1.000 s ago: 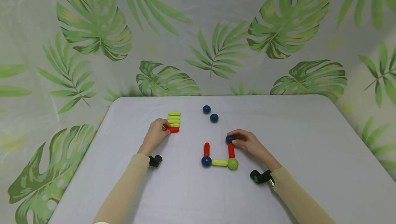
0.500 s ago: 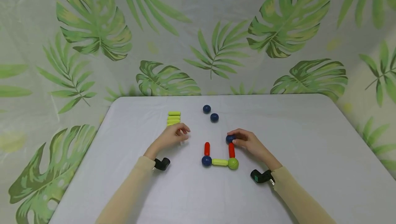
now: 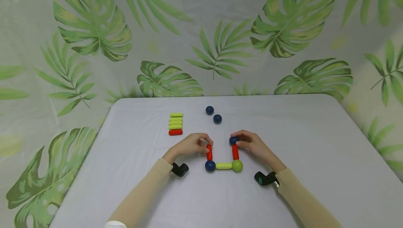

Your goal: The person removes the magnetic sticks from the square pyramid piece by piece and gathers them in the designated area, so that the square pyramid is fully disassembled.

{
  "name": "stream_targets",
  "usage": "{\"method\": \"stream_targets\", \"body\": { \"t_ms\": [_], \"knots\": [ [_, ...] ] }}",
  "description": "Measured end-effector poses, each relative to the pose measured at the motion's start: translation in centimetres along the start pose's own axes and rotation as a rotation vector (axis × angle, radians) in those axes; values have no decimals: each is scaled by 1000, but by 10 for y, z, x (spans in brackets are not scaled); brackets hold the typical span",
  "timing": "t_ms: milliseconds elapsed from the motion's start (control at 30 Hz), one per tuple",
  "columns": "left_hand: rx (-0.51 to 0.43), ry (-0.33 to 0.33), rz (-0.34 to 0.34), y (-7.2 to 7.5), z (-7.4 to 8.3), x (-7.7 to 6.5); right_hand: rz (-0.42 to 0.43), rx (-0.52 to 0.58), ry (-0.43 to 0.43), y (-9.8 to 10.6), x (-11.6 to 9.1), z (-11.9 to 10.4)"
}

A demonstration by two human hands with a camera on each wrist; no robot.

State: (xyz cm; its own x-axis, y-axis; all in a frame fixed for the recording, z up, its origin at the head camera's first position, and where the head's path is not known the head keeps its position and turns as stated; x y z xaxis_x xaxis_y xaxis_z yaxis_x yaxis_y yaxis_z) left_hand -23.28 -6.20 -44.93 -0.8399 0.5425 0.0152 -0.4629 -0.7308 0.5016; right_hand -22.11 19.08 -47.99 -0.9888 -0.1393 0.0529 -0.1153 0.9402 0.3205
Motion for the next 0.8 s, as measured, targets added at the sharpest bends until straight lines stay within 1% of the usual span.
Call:
{"method": "stream_targets", "body": {
  "t_ms": [67, 133, 200, 300, 333, 367, 467, 567, 633, 700, 800],
  "knots": [
    [-15, -4, -11, 0, 0, 1, -2, 3, 0, 1, 0, 1],
    [2, -23, 7, 0, 1, 2, -4, 8, -2, 2, 1, 1],
    [50, -49, 51, 0, 1, 3, -7, 10, -4, 2, 1, 1],
    [103, -75, 143, 4, 3, 2, -6, 10, -3, 2, 1, 2],
    [106, -78, 174, 6, 3, 0, -4, 9, -4, 2, 1, 2],
    [90, -71, 200, 9, 3, -2, -4, 8, -3, 1, 1, 2],
    [22, -29, 290, 25, -4, -11, -5, 10, 0, 1, 1, 3],
    [-3, 35, 410, 44, -17, -24, -7, 10, 4, 0, 1, 2],
    [34, 89, 505, 56, -27, -34, -7, 8, 6, 0, 0, 1],
    [79, 143, 585, 65, -34, -42, -5, 6, 8, 1, 0, 0],
    [128, 203, 655, 73, -41, -52, -4, 7, 11, 1, 0, -1]
  ]
}}
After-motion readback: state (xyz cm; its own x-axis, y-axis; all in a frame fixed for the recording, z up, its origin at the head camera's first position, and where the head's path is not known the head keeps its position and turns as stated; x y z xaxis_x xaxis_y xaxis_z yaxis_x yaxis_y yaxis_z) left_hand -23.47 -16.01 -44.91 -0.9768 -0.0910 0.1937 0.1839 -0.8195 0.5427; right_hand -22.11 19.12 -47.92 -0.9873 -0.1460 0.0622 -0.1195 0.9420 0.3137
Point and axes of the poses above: each hand's wrist, its own x-axis towards the middle knuckle, its own y-axis out of the back of the hand, z = x × y, the point moved 3 cm from there along x, towards the middle knuckle, and after that the axes turned 14 degrees about z, right-handed, at the moved point
